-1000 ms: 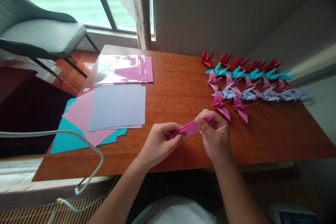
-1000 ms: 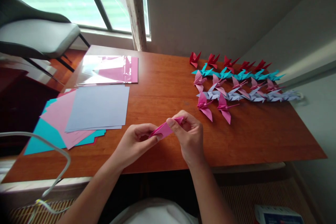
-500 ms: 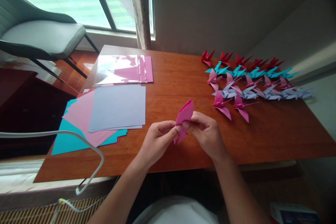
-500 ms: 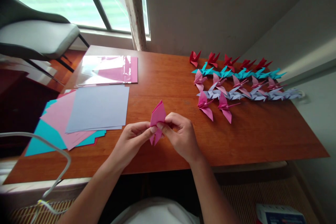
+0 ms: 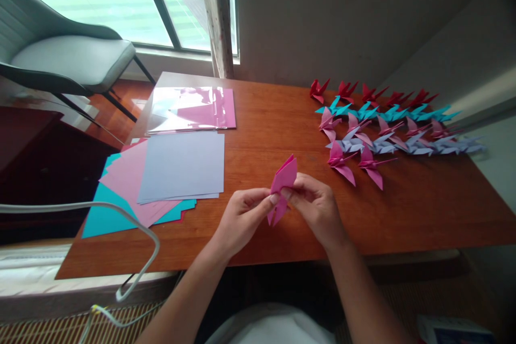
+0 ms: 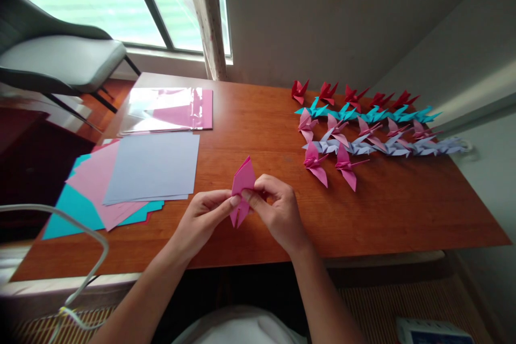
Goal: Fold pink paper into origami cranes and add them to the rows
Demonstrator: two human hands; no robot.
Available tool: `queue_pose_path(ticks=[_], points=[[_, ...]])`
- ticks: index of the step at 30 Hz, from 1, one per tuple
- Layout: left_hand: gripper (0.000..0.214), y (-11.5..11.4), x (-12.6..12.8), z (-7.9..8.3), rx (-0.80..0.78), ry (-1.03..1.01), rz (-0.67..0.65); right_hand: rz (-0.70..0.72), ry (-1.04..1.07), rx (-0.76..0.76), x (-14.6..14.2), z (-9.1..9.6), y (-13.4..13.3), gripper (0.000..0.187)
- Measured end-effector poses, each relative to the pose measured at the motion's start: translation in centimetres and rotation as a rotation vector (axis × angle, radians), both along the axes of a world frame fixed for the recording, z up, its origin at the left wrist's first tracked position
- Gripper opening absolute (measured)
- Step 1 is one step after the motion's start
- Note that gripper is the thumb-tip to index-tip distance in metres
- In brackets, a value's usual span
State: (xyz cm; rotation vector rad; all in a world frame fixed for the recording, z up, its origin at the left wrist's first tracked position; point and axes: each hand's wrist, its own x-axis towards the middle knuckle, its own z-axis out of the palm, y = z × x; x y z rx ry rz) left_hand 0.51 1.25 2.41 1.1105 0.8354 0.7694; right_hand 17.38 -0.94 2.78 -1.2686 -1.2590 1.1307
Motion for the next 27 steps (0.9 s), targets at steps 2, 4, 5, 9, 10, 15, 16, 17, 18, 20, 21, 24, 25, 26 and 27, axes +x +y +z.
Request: queue_pose_path(ticks=[2,4,5,9,10,15,16,17,18,20,21,24,25,26,27], points=[[0.032,0.0,0.0,0.1,0.016,0.019,-0.002,0.007,0.017,-0.033,-0.1,0.1,0.0,0.016],[0.036,-0.1,-0.1,0.1,0.029,0.041,0.003,0.014,0.03,-0.053,-0.1,0.2,-0.1,0.017],[0.038,-0.1,-0.1,0.0,0.034,0.046,0.008,0.023,0.043,-0.065,-0.1,0.3,-0.1,0.018],[0.043,-0.2,-0.2,0.1,0.041,0.028,0.01,0.045,0.125,-0.12,-0.2,0.5,-0.2,0.026],[0.042,-0.2,-0.2,0.1,0.036,0.016,0.002,0.025,0.149,-0.118,-0.3,0.5,-0.2,0.028],[0.035,-0.1,-0.1,0.2,-0.024,-0.043,-0.003,-0.064,0.314,-0.123,-1.3,-0.2,-0.2,0.031],[0.034,-0.1,-0.1,0.1,-0.033,-0.053,0.005,-0.066,0.322,-0.131,-1.4,-0.2,-0.2,0.031],[0.033,-0.1,-0.1,0.1,-0.035,-0.058,0.012,-0.065,0.314,-0.135,-1.5,-0.2,-0.1,0.032],[0.034,-0.1,0.0,0.0,-0.033,-0.06,0.019,-0.059,0.294,-0.138,-1.5,-0.1,-0.1,0.032],[0.035,0.0,-0.1,-0.3,-0.022,-0.053,0.048,-0.028,0.226,-0.134,-1.4,0.1,-0.1,0.028],[0.036,0.0,-0.1,-0.4,-0.021,-0.046,0.067,-0.008,0.18,-0.124,-1.4,0.2,-0.1,0.025],[0.036,0.1,0.0,-0.6,-0.032,-0.035,0.112,-0.001,0.048,-0.054,-1.1,0.2,-0.1,0.019],[0.036,0.1,0.0,-0.6,-0.033,-0.035,0.116,-0.017,0.022,-0.031,-1.1,0.1,-0.1,0.017],[0.036,0.1,0.1,-0.5,-0.031,-0.034,0.116,-0.039,0.014,-0.014,-1.1,0.0,-0.1,0.016],[0.036,0.0,0.2,-0.4,-0.025,-0.03,0.112,-0.062,0.022,-0.006,-1.1,-0.1,-0.1,0.016]])
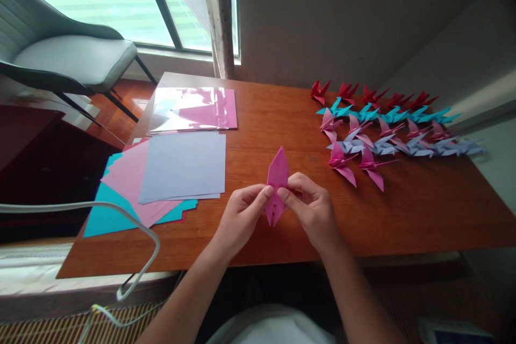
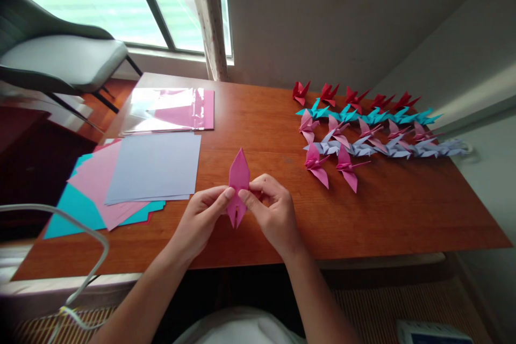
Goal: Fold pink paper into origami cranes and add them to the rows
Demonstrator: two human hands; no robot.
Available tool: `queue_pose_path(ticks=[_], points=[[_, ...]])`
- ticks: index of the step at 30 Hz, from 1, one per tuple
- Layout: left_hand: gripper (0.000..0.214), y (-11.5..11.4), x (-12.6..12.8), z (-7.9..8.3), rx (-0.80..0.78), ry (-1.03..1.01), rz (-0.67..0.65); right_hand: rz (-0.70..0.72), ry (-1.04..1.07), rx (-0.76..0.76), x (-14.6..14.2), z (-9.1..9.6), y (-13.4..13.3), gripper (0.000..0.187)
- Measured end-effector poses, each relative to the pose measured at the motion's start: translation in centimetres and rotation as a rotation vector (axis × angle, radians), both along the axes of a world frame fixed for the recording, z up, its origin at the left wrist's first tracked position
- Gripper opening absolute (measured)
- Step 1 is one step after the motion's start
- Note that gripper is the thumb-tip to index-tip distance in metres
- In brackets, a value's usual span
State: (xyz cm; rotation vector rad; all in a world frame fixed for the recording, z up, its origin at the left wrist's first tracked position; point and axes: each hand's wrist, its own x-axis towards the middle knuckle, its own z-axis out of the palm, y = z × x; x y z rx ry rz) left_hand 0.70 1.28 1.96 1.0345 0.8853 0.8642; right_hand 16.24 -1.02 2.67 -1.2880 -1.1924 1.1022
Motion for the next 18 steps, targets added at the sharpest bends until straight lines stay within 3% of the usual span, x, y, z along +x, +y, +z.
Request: queue_pose_path(ticks=[5,11,18], points=[[0.029,-0.23,0.47,0.24,0.079,0.065,-0.019,-0.106,0.13,-0.004,-0.19,-0.27,0.07,0.015],[0.03,-0.34,0.34,-0.02,0.113,0.069,-0.042,-0.171,0.056,0.028,-0.34,-0.17,0.08,0.015],[0.026,-0.2,0.5,0.24,0.0,-0.039,-0.038,-0.166,0.062,0.018,-0.72,-0.1,0.25,0.014]])
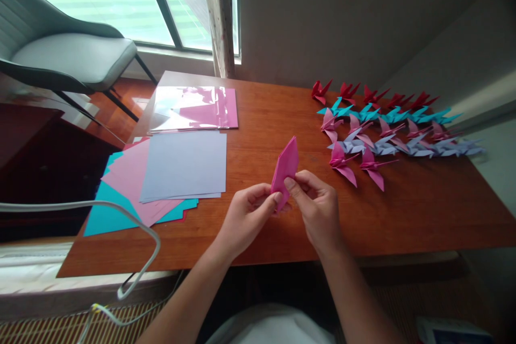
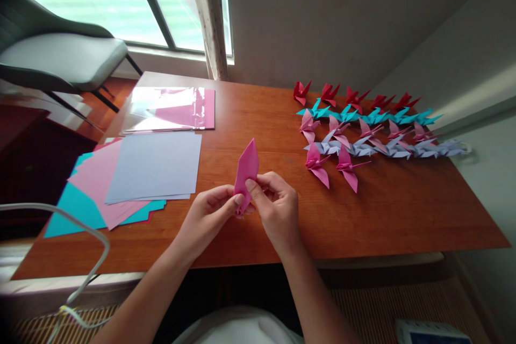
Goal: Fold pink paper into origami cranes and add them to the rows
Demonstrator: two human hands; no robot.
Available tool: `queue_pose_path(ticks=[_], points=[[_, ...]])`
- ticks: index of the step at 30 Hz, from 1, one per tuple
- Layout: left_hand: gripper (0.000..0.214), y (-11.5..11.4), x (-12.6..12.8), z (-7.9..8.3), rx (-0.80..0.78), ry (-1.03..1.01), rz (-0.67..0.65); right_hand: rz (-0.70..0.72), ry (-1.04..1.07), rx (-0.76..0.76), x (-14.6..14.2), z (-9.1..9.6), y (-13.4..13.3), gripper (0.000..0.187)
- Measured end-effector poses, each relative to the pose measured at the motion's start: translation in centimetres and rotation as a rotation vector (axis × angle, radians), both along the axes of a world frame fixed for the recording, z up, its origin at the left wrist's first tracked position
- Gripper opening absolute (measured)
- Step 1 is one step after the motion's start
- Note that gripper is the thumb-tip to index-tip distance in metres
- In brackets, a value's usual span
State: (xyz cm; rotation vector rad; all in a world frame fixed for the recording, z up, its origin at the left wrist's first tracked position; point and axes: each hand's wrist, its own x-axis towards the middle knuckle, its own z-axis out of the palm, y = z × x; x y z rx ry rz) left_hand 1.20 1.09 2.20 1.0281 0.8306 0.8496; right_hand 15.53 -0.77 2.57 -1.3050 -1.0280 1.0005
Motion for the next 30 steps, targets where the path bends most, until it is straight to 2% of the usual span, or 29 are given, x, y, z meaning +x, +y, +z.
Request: queue_pose_path(ticks=[7,25,30], points=[[0.021,-0.02,-0.16,-0.21,-0.027,-0.033,0.007,0.049,-0.079,0.034,-0.12,0.3,-0.22,0.013],[0.025,-0.11,-0.17,0.01,-0.069,-0.01,-0.128,-0.139,-0.161,0.101,0.34,0.41,0.31,0.013],[0.025,-0.3,-0.17,-0.21,-0.078,-0.031,-0.153,-0.121,-0.125,0.083,0.49,0.31,0.41,0.012]])
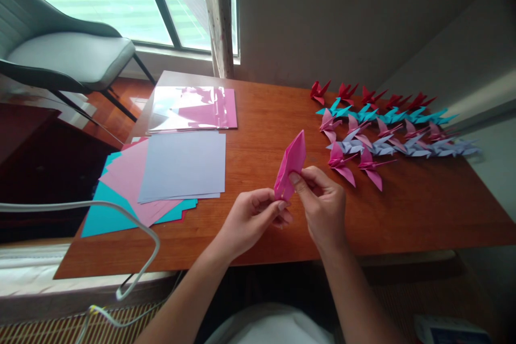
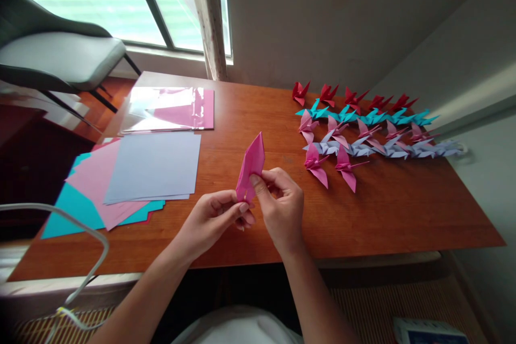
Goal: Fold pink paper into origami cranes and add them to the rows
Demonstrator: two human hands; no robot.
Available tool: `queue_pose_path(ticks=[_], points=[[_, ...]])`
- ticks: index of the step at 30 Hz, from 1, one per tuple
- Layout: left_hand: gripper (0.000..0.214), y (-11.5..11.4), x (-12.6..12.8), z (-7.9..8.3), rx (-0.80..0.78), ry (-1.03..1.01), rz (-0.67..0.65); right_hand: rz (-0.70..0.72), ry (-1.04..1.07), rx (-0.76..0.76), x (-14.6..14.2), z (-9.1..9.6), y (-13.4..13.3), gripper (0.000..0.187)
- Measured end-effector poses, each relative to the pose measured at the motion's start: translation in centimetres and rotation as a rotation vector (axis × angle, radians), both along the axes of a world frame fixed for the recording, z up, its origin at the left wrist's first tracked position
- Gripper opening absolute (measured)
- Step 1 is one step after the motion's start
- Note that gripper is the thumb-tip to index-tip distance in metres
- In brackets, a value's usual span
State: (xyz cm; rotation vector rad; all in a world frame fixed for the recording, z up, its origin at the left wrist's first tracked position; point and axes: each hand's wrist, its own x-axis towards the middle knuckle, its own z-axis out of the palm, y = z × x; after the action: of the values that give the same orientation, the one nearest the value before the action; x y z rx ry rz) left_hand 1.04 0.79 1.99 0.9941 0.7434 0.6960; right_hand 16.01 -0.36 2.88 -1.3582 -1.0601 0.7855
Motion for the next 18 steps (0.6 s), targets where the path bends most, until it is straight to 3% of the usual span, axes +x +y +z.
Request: queue_pose_path(ticks=[5,10,18], points=[[0.028,0.0,0.2,0.2,0.067,-0.017,0.051,0.118,0.028,-0.102,0.2,0.3,-0.4,0.011],[0.021,0.3,0.0,0.2,0.181,0.106,0.287,0.239,-0.084,-0.148,0.1,0.4,-1.1,0.01],[0.025,0.3,-0.1,0.2,0.175,0.146,0.286,0.218,-0.055,-0.126,0.0,-0.2,-1.2,0.01]])
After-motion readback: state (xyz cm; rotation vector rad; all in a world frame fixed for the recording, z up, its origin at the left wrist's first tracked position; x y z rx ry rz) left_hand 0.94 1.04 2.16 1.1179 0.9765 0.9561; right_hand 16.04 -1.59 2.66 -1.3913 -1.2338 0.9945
